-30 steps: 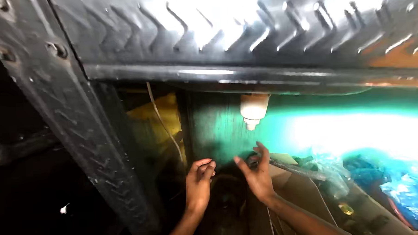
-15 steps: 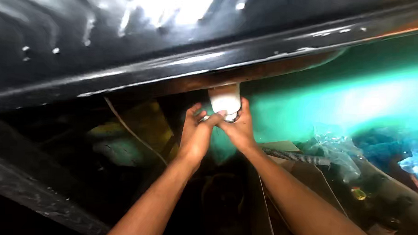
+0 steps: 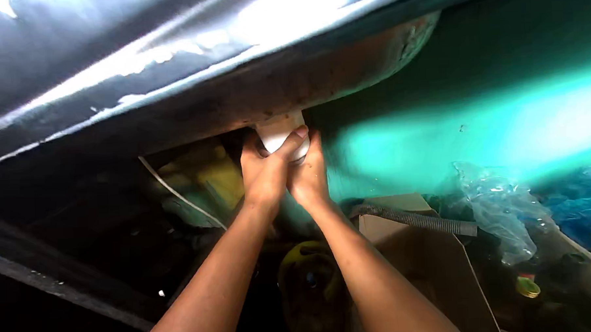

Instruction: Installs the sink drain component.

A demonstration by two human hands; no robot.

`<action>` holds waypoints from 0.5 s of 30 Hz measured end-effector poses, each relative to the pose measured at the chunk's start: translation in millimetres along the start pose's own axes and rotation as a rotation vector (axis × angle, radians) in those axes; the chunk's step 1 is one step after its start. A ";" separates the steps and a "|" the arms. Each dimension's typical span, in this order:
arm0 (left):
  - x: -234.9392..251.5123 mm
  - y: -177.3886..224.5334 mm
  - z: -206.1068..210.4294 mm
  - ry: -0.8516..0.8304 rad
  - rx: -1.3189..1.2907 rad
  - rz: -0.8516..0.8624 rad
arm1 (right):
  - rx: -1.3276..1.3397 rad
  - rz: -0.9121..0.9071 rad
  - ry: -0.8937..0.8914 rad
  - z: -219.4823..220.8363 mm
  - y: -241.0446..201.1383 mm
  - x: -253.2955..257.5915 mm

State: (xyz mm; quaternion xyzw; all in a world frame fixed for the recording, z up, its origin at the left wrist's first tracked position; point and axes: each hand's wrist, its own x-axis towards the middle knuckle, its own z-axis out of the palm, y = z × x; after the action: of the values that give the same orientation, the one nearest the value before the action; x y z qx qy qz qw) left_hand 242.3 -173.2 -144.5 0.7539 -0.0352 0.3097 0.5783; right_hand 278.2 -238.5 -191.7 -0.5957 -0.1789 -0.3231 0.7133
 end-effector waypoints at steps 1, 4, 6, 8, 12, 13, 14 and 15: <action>0.8 0.3 -2.4 -0.010 0.016 0.004 | 0.030 -0.013 -0.008 -0.1 1.3 -0.2; 6.3 1.6 -7.6 -0.059 0.062 0.025 | 0.089 -0.038 -0.036 -1.0 5.5 1.9; 12.6 3.2 -10.7 -0.099 0.110 0.024 | 0.127 -0.058 -0.033 0.7 8.0 4.2; 18.6 4.0 -15.2 -0.154 0.148 0.021 | 0.172 -0.071 -0.019 3.5 10.9 5.6; 22.6 7.4 -17.1 -0.199 0.109 0.052 | 0.197 -0.071 0.016 7.5 8.1 5.6; 23.1 8.3 -16.4 -0.194 0.075 0.054 | 0.186 -0.061 0.032 7.9 6.3 5.1; 24.0 9.0 -16.4 -0.190 0.033 0.055 | 0.178 -0.051 0.047 8.3 4.4 4.9; 25.4 9.3 -16.8 -0.192 -0.009 0.053 | 0.164 -0.039 0.063 8.9 3.0 4.8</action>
State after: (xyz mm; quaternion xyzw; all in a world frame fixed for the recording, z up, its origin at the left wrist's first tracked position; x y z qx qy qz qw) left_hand 251.8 -153.5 -121.4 0.7763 -0.1119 0.2510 0.5673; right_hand 284.9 -230.9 -188.8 -0.5214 -0.1938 -0.3398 0.7583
